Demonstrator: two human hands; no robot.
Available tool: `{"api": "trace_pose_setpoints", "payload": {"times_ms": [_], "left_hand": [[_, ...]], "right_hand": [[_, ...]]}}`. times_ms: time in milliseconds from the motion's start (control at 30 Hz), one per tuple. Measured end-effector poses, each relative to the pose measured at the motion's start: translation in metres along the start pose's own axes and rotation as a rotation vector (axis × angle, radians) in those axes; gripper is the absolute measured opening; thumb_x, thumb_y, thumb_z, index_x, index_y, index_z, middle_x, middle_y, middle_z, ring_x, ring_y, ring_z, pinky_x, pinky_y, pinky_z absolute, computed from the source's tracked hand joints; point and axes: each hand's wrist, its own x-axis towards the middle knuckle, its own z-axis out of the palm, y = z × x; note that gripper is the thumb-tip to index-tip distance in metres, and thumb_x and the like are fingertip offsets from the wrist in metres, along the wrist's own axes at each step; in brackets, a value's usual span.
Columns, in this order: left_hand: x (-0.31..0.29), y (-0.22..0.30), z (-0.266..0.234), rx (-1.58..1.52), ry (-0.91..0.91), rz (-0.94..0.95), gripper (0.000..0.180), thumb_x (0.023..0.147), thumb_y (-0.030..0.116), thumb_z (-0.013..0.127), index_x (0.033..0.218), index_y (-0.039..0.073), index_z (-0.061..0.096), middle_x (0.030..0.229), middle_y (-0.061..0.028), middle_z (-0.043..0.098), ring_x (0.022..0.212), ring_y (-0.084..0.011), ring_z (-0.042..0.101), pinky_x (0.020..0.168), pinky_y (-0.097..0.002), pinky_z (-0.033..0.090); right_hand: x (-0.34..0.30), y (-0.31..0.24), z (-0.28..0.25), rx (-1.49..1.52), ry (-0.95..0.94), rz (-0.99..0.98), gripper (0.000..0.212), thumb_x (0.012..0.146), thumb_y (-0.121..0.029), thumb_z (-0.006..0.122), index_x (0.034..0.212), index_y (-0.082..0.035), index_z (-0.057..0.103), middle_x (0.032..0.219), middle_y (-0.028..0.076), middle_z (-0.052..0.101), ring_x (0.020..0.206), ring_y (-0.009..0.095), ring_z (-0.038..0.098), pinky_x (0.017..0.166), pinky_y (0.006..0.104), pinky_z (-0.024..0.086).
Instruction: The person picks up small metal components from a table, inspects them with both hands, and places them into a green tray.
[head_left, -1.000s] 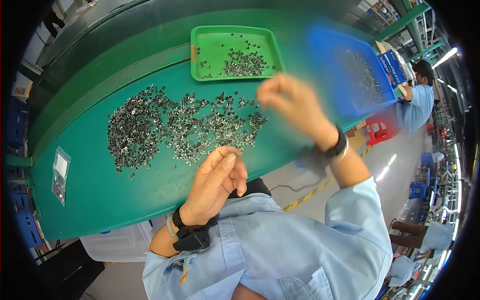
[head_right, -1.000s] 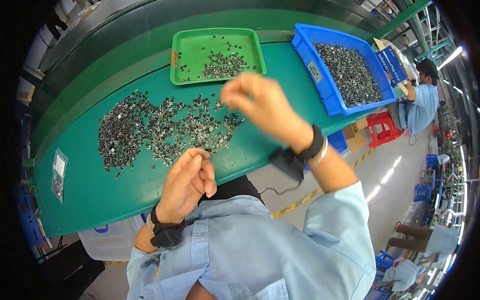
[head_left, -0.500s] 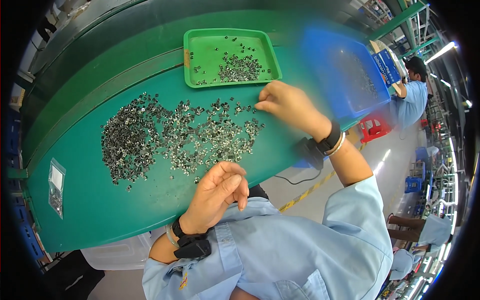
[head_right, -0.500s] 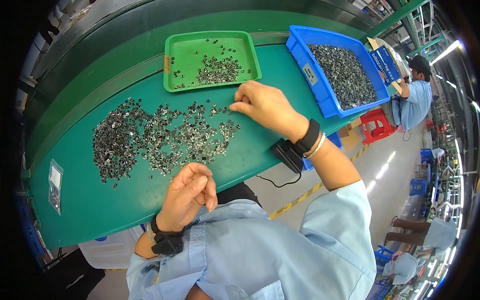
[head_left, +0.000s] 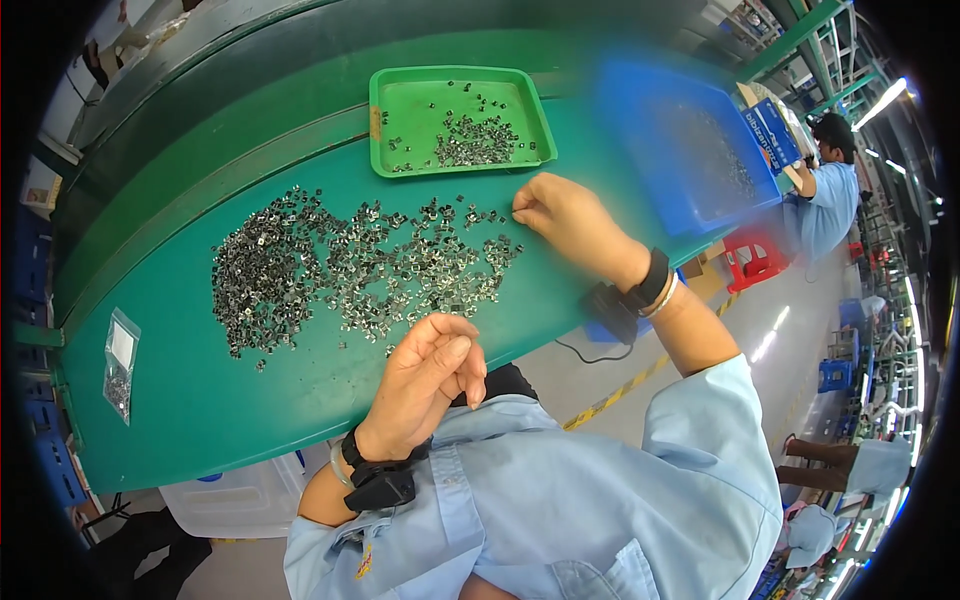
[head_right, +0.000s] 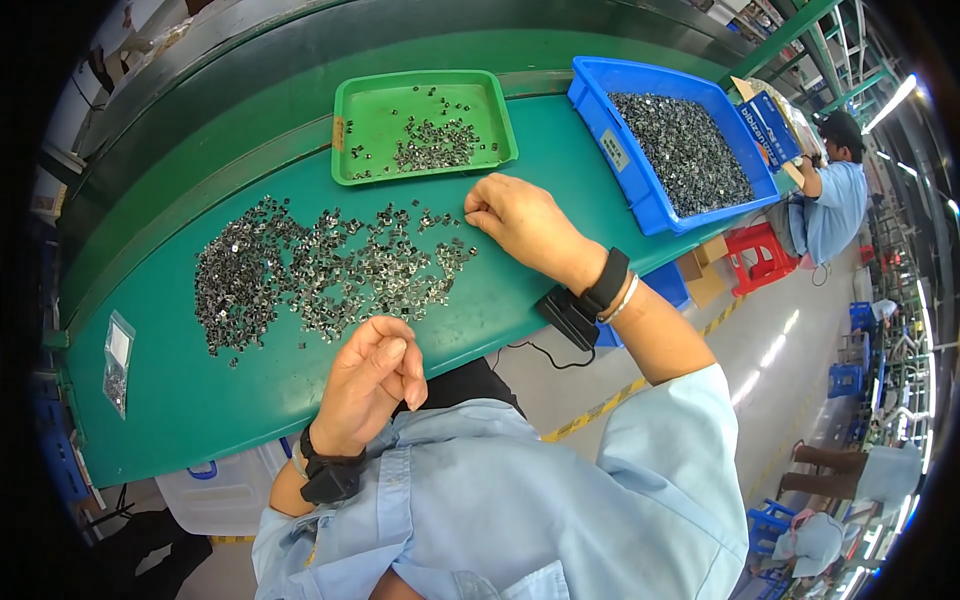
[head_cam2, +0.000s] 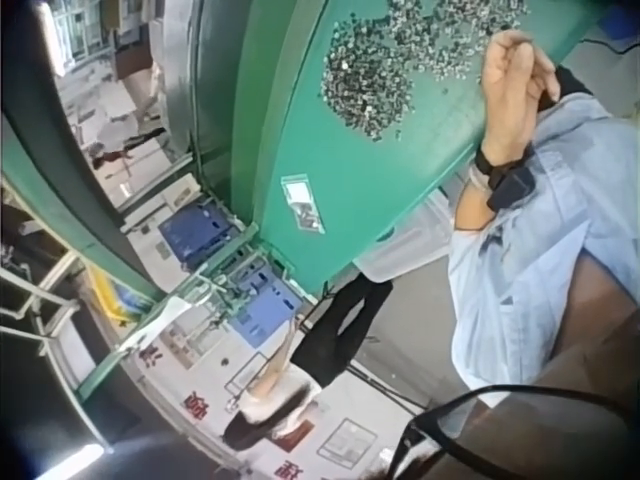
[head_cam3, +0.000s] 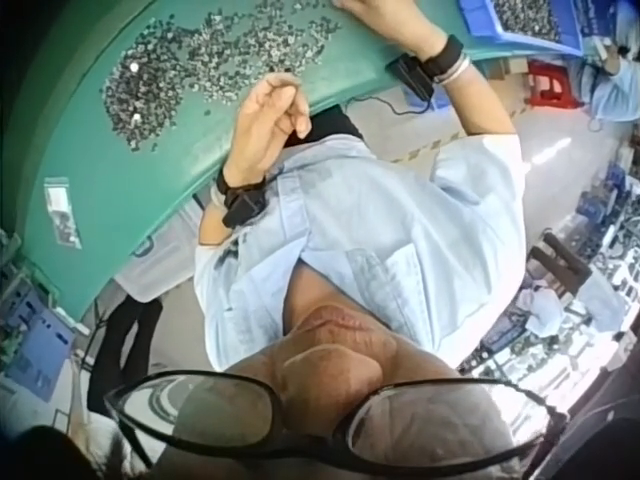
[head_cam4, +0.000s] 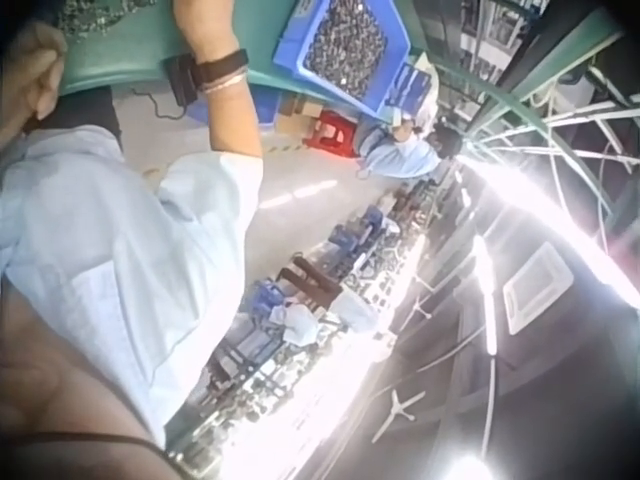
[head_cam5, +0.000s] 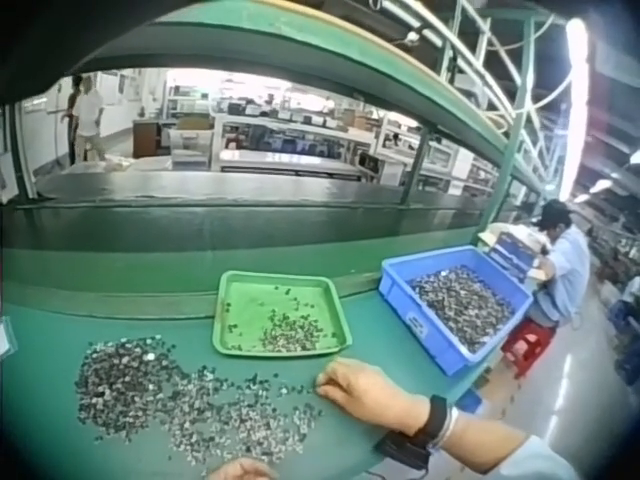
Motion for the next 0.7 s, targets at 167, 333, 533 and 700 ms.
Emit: {"api": "trace_pose_setpoints", "payload": {"times_ms": [167, 333, 533, 700], "left_hand": [[-0.001, 0.001, 0.001, 0.056, 0.047, 0.028, 0.015, 0.095, 0.015, 0.048, 0.104, 0.004, 0.048, 0.078, -0.0084, 0.057, 0.06, -0.0154, 0.054, 0.055, -0.0287, 0.047], [0.002, 0.006, 0.007, 0.167, 0.089, 0.101, 0.017, 0.096, 0.017, 0.048, 0.106, 0.003, 0.049, 0.082, -0.0066, 0.057, 0.063, -0.0125, 0.055, 0.056, -0.0254, 0.046], [0.0, 0.011, 0.01, 0.283, 0.127, 0.133, 0.018, 0.096, 0.019, 0.048, 0.106, 0.003, 0.05, 0.085, -0.0046, 0.057, 0.066, -0.0097, 0.055, 0.057, -0.0228, 0.046], [-0.001, 0.011, 0.008, 0.294, 0.131, 0.115, 0.018, 0.096, 0.02, 0.049, 0.101, 0.003, 0.052, 0.084, -0.0036, 0.057, 0.066, -0.0087, 0.055, 0.057, -0.0221, 0.046]], "right_hand": [[-0.016, -0.037, -0.006, 0.219, 0.073, -0.1, 0.019, 0.077, -0.005, 0.066, 0.095, -0.003, 0.058, 0.085, 0.009, 0.059, 0.076, 0.021, 0.06, 0.07, 0.0318, 0.049], [-0.033, -0.074, -0.003, 0.319, 0.125, -0.229, 0.032, 0.074, -0.004, 0.067, 0.104, -0.005, 0.057, 0.08, 0.007, 0.058, 0.075, 0.023, 0.059, 0.07, 0.0337, 0.047], [-0.035, -0.097, 0.0, -0.072, 0.008, -0.468, 0.05, 0.067, -0.004, 0.071, 0.114, -0.009, 0.055, 0.075, 0.002, 0.059, 0.071, 0.021, 0.056, 0.065, 0.034, 0.043], [-0.036, -0.1, 0.004, -0.154, -0.041, -0.546, 0.054, 0.065, -0.005, 0.072, 0.115, -0.011, 0.055, 0.074, 0.0, 0.059, 0.066, 0.021, 0.054, 0.065, 0.0337, 0.041]]}}
